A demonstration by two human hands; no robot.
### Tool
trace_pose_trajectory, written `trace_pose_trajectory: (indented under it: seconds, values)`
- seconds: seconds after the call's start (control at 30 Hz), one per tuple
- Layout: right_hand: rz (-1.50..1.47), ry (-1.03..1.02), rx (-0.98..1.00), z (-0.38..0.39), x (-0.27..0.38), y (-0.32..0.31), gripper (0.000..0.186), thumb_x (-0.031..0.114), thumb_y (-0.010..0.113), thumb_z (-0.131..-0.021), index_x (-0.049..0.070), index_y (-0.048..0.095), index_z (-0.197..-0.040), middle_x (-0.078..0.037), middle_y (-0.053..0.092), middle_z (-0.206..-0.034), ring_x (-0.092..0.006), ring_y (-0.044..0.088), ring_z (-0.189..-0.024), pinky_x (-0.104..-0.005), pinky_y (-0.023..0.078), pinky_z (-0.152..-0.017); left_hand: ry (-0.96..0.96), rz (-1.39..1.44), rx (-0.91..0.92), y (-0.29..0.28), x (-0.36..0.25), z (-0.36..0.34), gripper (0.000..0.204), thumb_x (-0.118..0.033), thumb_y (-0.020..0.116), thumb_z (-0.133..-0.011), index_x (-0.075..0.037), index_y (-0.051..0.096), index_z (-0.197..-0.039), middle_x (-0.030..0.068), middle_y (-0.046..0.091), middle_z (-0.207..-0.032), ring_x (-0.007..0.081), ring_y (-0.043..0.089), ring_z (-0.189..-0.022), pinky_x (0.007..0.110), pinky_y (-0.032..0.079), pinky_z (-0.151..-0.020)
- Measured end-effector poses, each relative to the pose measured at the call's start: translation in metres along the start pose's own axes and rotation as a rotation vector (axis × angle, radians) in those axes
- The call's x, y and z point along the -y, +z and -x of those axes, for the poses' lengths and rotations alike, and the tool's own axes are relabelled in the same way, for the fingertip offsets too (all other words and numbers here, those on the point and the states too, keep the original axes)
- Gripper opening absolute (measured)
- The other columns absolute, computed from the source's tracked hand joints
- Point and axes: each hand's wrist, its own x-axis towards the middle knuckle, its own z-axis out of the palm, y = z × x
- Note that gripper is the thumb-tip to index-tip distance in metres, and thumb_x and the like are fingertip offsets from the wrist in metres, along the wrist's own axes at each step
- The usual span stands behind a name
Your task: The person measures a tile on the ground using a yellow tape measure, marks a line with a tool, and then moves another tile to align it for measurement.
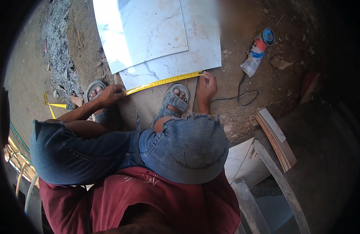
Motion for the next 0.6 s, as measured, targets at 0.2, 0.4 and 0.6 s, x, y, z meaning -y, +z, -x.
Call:
trace_pose_trajectory:
  seconds: [0.2, 0.4, 0.6]
  values:
    - [-0.016, -0.01, 0.035, -0.006, -0.007, 0.003, 0.01, -0.007, 0.06, -0.075, -0.001, 0.058, -0.083, -0.012, 0.062, -0.09, -0.02, 0.06, -0.085, -0.0295, 0.048, -0.077, -0.017, 0.069, 0.007, 0.003, -0.001, 0.0, 0.017, -0.016, 0.056, -0.079, 0.0, 0.06, -0.081, 0.0064, 0.059, -0.07, 0.013, 0.053, -0.065, 0.03, 0.043, -0.061]
    - [-0.072, 0.016, 0.063, -0.008, -0.005, 0.007, 0.01, -0.007, 0.061, -0.075, -0.001, 0.058, -0.083, -0.01, 0.061, -0.09, -0.0178, 0.058, -0.083, -0.028, 0.048, -0.076, -0.021, 0.079, 0.037, -0.004, -0.013, 0.006, 0.016, -0.013, 0.055, -0.08, 0.001, 0.061, -0.085, 0.0079, 0.065, -0.077, 0.0143, 0.061, -0.072, 0.028, 0.047, -0.068]
    - [0.023, 0.005, 0.062, -0.012, 0.002, -0.01, 0.009, -0.005, 0.061, -0.076, -0.001, 0.059, -0.083, -0.009, 0.061, -0.089, -0.0158, 0.058, -0.081, -0.0269, 0.048, -0.073, -0.024, 0.131, 0.089, 0.003, -0.014, -0.004, 0.016, -0.012, 0.054, -0.081, 0.002, 0.061, -0.086, 0.0081, 0.066, -0.078, 0.0149, 0.062, -0.073, 0.028, 0.048, -0.069]
